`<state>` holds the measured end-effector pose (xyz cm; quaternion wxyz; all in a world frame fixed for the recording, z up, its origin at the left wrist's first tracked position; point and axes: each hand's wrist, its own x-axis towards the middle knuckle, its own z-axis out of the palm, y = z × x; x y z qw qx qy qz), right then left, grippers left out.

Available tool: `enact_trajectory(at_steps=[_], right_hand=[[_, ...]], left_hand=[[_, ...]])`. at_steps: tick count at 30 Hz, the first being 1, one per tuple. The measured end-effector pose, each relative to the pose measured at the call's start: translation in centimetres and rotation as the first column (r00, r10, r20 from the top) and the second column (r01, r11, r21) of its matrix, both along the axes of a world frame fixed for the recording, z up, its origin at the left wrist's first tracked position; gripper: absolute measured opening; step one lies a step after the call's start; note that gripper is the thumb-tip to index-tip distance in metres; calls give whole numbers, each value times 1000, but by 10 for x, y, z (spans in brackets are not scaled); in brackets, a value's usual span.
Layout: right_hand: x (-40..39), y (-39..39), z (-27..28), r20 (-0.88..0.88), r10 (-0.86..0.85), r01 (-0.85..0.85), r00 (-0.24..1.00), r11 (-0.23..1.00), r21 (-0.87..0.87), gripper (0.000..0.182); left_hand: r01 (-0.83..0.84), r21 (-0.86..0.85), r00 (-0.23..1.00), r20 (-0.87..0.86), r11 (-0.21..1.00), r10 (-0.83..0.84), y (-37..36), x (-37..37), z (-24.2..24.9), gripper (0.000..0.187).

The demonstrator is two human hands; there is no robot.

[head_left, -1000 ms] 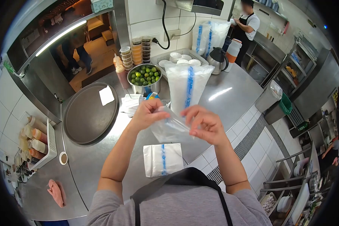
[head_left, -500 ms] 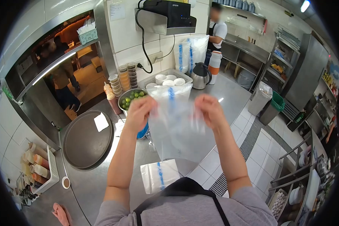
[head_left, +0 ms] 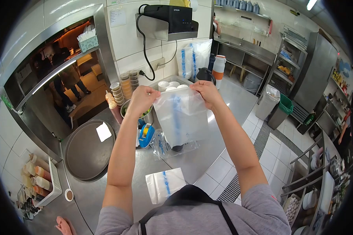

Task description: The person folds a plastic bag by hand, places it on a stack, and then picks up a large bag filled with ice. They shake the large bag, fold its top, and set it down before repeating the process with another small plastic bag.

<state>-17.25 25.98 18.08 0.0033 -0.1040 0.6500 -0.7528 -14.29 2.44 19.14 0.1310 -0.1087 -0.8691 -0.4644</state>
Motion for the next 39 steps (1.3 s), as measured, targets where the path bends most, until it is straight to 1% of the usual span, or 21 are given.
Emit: enact_trajectory(at_steps=[2, 3, 4, 5, 6, 9, 11, 15, 17, 18, 19, 22, 25, 27, 28, 30, 31, 32, 34, 36, 39], right_hand=[[-2, 0, -8, 37, -1, 2, 999, 1000, -27, 9], [-10, 3, -17, 204, 98, -69, 974, 987, -145, 10], [-17, 5, -29, 351, 211, -116, 912, 955, -273, 12], [-23, 7, -42, 357, 210, -111, 910, 954, -279, 12], [-24, 6, -52, 369, 229, -100, 901, 936, -336, 15], [-24, 4, -71, 383, 281, -70, 880, 875, -479, 19], [-8, -1, -71, 382, 309, -33, 871, 813, -582, 19], [8, -10, -89, 475, 341, -51, 811, 850, -524, 15], [-3, -11, -133, 443, 288, 5, 849, 834, -552, 13], [17, -7, -123, 514, 232, 50, 826, 878, -476, 11], [20, -5, -129, 519, 231, 63, 823, 871, -487, 11], [27, -6, -141, 543, 208, 54, 814, 903, -427, 11], [36, 0, -140, 537, 41, 98, 843, 969, -228, 11], [40, 8, -135, 376, -274, 182, 885, 948, 262, 25], [41, 9, -131, 368, -286, 195, 885, 945, 264, 25], [48, 0, -127, -173, -228, 200, 958, 966, -164, 65], [48, -10, -120, -173, -223, 197, 959, 968, -155, 65], [48, -26, -111, -358, -176, 131, 917, 980, -148, 78], [47, -46, -106, -541, -124, 62, 832, 989, -131, 92], [51, -55, -108, -489, -221, 201, 844, 975, -94, 98], [45, -56, -126, -365, -167, 157, 916, 986, -56, 97]], left_hand=[[-31, 197, 993, 121, 980, 7, 2, -19, -25, 23], [-31, 195, 992, 126, 980, 6, 0, -23, -32, 23], [8, 555, 939, 281, 832, -196, -4, -24, -37, 18], [-48, 828, 838, 338, 559, -428, -6, -25, -43, 12], [-175, 865, 809, 398, 470, -432, 1, -18, -39, 10], [-169, 929, 730, 343, 329, -592, -4, -34, -60, 10], [-210, 919, 727, 375, 334, -575, -3, -33, -78, 10], [-212, 933, 820, 332, 292, -467, 20, -10, -106, 12], [-314, 940, 844, 342, 137, -413, 30, 8, -103, 13], [-356, 925, 565, 326, 132, -758, -11, -47, -168, 13], [-422, 881, 577, 444, 215, -685, -1, -34, -157, 12], [-355, 905, 533, 402, 235, -744, -9, -38, -184, 16], [-359, 840, 564, 543, 407, -622, -12, -35, -200, 14], [-234, 739, 694, 583, 632, -424, -20, -22, -209, 16], [-120, 795, 783, 444, 594, -435, -20, -14, -197, 30], [278, 799, 884, 5, 533, -468, 3, -5, -161, 59], [455, 731, 861, -215, 508, -461, 19, 4, -136, 67], [451, 734, 864, -216, 509, -454, 18, 0, -135, 67], [452, 348, 863, 62, 821, -502, 13, -14, -135, 74], [454, 408, 861, 28, 792, -508, 16, -22, -154, 75], [435, 500, 861, 13, 749, -508, 26, -20, -163, 74]])
